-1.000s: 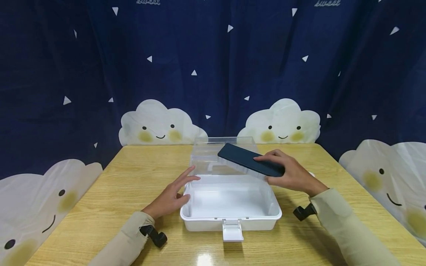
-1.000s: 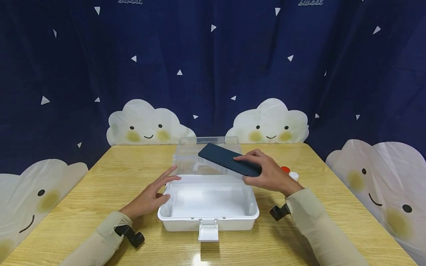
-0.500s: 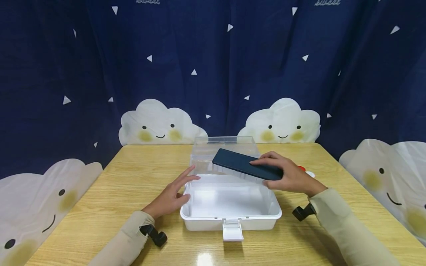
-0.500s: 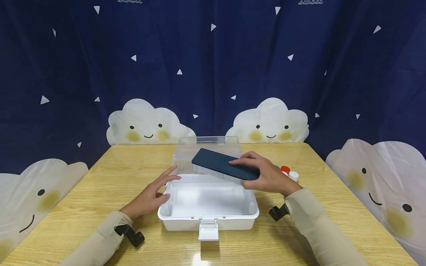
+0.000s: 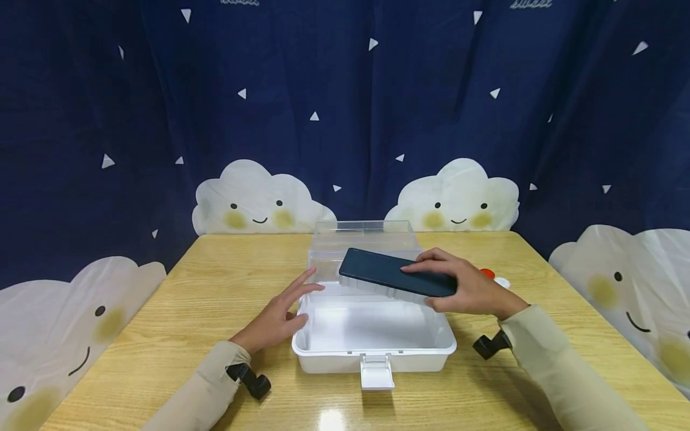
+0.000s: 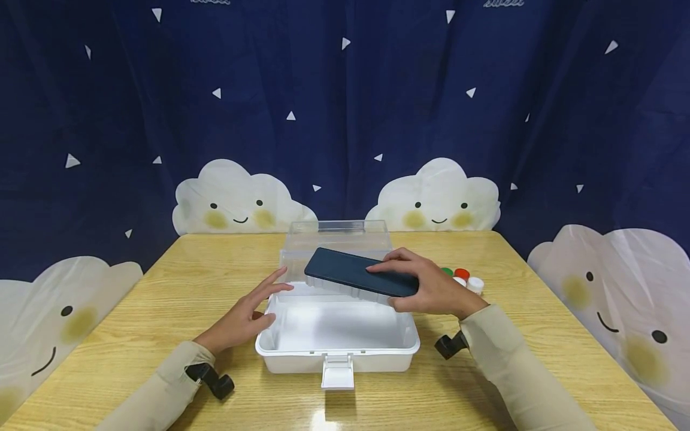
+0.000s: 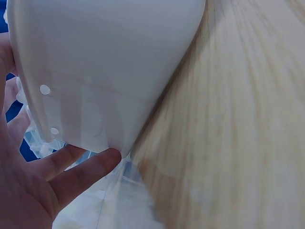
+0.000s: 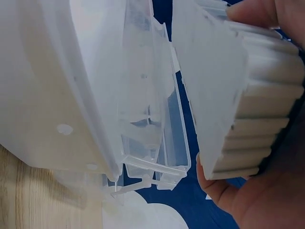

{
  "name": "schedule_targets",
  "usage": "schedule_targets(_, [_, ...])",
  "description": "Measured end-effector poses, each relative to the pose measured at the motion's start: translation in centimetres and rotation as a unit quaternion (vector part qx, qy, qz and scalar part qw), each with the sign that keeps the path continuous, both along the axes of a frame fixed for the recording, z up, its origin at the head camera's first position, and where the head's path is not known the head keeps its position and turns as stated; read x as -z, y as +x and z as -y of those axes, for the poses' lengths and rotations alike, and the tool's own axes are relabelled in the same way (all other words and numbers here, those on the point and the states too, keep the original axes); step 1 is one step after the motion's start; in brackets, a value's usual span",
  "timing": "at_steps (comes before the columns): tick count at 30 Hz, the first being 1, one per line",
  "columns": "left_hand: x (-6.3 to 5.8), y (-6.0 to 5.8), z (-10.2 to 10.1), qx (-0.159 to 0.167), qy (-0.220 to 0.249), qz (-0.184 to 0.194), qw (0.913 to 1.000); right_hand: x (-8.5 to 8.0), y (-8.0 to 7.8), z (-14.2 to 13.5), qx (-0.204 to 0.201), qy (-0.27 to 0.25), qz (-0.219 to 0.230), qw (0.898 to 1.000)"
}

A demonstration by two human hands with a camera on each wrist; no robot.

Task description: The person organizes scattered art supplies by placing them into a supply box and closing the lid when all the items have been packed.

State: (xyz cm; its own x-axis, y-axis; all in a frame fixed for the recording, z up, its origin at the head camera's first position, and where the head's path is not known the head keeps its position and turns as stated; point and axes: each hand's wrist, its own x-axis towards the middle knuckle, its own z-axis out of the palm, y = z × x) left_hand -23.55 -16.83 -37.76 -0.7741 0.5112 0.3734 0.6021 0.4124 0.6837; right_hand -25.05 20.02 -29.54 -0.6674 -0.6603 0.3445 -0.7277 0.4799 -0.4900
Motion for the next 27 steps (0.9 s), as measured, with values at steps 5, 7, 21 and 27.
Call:
schedule_targets(5, [-0.1,0.1,0.0,0.001,-0.001,0.001,1.0,-0.5,0.6,0.2,-0.01,0.007,0.013,1.0])
schedule_targets(7, [-0.2,0.1,0.0,0.002,0.0,0.002,1.0,-0.5,0.6,0.2,-0.014,0.009,0.016,1.0])
schedule_targets(21, [-0.1,0.0,0.0,0.011,0.005,-0.01,0.9999,0.7,-0.1,0.1,-0.033,0.017,0.03,0.999])
schedule_targets(27, [-0.1,0.0,0.1,0.014,0.008,-0.006,0.9998,2.0,-1.1,-0.5,-0.044,0.027,0.02,0.998])
